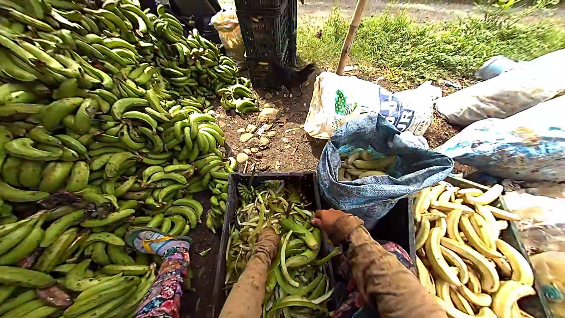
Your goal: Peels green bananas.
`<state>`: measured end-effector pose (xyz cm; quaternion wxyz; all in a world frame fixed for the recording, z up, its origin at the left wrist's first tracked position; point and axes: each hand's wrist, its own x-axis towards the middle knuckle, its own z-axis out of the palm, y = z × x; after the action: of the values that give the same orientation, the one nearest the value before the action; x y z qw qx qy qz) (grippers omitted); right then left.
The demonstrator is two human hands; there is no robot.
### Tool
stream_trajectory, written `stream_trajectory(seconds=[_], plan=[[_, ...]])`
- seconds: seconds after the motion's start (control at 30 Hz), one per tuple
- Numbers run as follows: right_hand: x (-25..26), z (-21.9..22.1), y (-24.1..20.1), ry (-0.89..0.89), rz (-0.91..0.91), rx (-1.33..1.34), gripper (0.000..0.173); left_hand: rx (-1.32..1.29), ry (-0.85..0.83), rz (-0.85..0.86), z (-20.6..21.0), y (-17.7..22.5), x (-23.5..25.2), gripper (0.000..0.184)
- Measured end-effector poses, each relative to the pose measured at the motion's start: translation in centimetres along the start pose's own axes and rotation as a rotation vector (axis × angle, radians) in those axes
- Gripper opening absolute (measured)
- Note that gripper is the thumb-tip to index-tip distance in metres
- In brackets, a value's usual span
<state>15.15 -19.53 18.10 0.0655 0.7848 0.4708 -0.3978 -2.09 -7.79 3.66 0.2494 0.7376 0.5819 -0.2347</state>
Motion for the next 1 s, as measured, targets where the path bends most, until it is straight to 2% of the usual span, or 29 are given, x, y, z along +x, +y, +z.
stream_trajectory(seconds=[0.1,0.27,0.4,0.47,0.53,0.57,0.6,0.63,0.7,0.73,0.8,0.83,0.9,0.93,1.0], plan=[[0.2,-0.2,-0.3,0.007,0.007,0.007,0.054,-0.055,-0.013,-0.033,0.2,0.2,0.1,0.055],[0.6,0.3,0.2,0.012,0.014,0.001,0.054,-0.061,-0.066,0.008,-0.7,-0.7,-0.5,0.056],[0.5,0.2,0.9,0.042,0.013,0.032,0.054,-0.345,0.007,0.042,-3.9,-3.0,-3.4,0.055],[0.4,0.3,1.6,0.086,0.001,0.065,0.053,-0.644,0.047,0.206,-6.6,-5.7,-6.7,0.05],[0.5,0.3,2.2,0.128,-0.026,0.107,0.053,-0.963,0.093,0.454,-9.5,-8.8,-9.6,0.052],[0.5,0.3,2.3,0.149,-0.036,0.126,0.053,-1.043,0.144,0.599,-10.8,-10.2,-10.7,0.055],[0.3,0.2,2.3,0.169,-0.047,0.143,0.053,-1.092,0.242,0.738,-11.6,-11.6,-10.8,0.062],[0.1,0.2,2.3,0.185,-0.065,0.16,0.052,-1.142,0.344,0.856,-11.7,-12.9,-10.2,0.077],[-0.1,0.6,2.5,0.242,-0.129,0.211,0.049,-1.32,0.436,0.97,-10.0,-13.8,-9.8,0.117],[-0.2,1.0,2.4,0.284,-0.174,0.249,0.046,-1.497,0.448,0.985,-8.3,-13.1,-10.0,0.117],[-0.4,2.0,1.6,0.351,-0.271,0.307,0.042,-1.793,0.452,0.939,-4.5,-11.4,-9.6,0.076],[-0.6,2.8,1.1,0.365,-0.311,0.293,0.041,-1.852,0.436,0.833,-3.0,-10.6,-9.7,0.057],[-0.4,5.0,-0.7,0.377,-0.378,0.23,0.04,-1.916,0.33,0.433,-2.3,-9.0,-10.6,0.057],[-0.2,6.3,-1.8,0.369,-0.407,0.204,0.04,-1.842,0.299,0.3,-2.1,-8.7,-10.5,0.056],[0.1,8.7,-3.9,0.323,-0.46,0.136,0.042,-1.534,0.203,0.264,-2.3,-9.5,-10.5,0.049]])
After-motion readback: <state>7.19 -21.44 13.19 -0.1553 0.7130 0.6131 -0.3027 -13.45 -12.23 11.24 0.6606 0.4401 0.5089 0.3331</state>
